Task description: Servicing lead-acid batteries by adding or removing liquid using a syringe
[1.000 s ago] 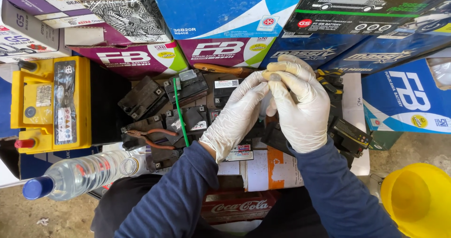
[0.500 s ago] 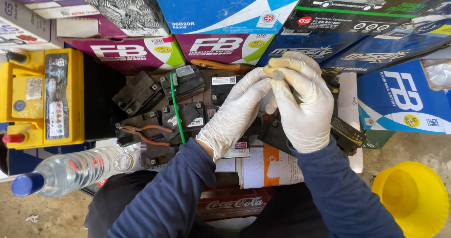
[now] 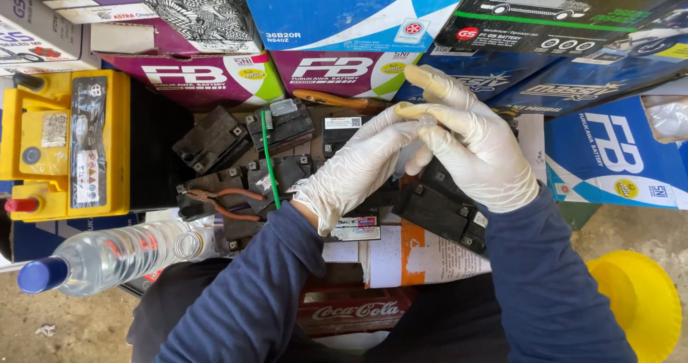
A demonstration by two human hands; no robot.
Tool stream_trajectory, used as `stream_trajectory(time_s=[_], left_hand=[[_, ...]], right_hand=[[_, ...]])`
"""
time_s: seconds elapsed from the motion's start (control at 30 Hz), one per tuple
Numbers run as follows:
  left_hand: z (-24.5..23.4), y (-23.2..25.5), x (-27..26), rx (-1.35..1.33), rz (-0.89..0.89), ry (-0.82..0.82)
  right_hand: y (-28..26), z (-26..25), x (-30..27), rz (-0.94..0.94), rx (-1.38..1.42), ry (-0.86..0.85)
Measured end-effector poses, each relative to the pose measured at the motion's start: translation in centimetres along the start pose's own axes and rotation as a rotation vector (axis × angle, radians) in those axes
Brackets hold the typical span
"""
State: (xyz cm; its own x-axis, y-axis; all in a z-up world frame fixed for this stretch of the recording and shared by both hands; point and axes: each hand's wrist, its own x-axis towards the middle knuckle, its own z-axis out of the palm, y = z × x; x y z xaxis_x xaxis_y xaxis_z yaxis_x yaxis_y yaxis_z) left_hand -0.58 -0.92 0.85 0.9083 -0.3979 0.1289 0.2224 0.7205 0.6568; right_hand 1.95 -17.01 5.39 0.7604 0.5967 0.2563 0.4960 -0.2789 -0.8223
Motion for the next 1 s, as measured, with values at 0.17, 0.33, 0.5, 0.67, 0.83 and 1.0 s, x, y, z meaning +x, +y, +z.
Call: stream_trajectory(time_s=[0.17,0.33,0.5,0.67,0.83,1.0], left_hand=[[1.8,1.9,0.3,0.337,0.008,0.011],[2.8,2.4,0.1,0.612,-0.052,0.094],[2.1,1.6,0.7,0.671,-0.113,0.129],[1.1,0.7,0.7,0.807,-0.014,0.056],[0.2,-0.6,0.6,0.800,0.039,0.076],[0.4,-0.9,0.7,0.700,0.007,0.107]], right_hand=[[1.1,1.3,-0.2,-0.135,-0.208,0.233],[1.0,2.5,-0.5,-0.139,-0.192,0.374],[0.9,2.8,-0.8,-0.055,-0.212,0.434],[0.5,3.2,-1.0,-0.057,-0.213,0.501],[-0.1,3.6,-0.6,-0.012,-0.207,0.516],[-1.6,2.2,0.4,-0.047,-0.300,0.497]])
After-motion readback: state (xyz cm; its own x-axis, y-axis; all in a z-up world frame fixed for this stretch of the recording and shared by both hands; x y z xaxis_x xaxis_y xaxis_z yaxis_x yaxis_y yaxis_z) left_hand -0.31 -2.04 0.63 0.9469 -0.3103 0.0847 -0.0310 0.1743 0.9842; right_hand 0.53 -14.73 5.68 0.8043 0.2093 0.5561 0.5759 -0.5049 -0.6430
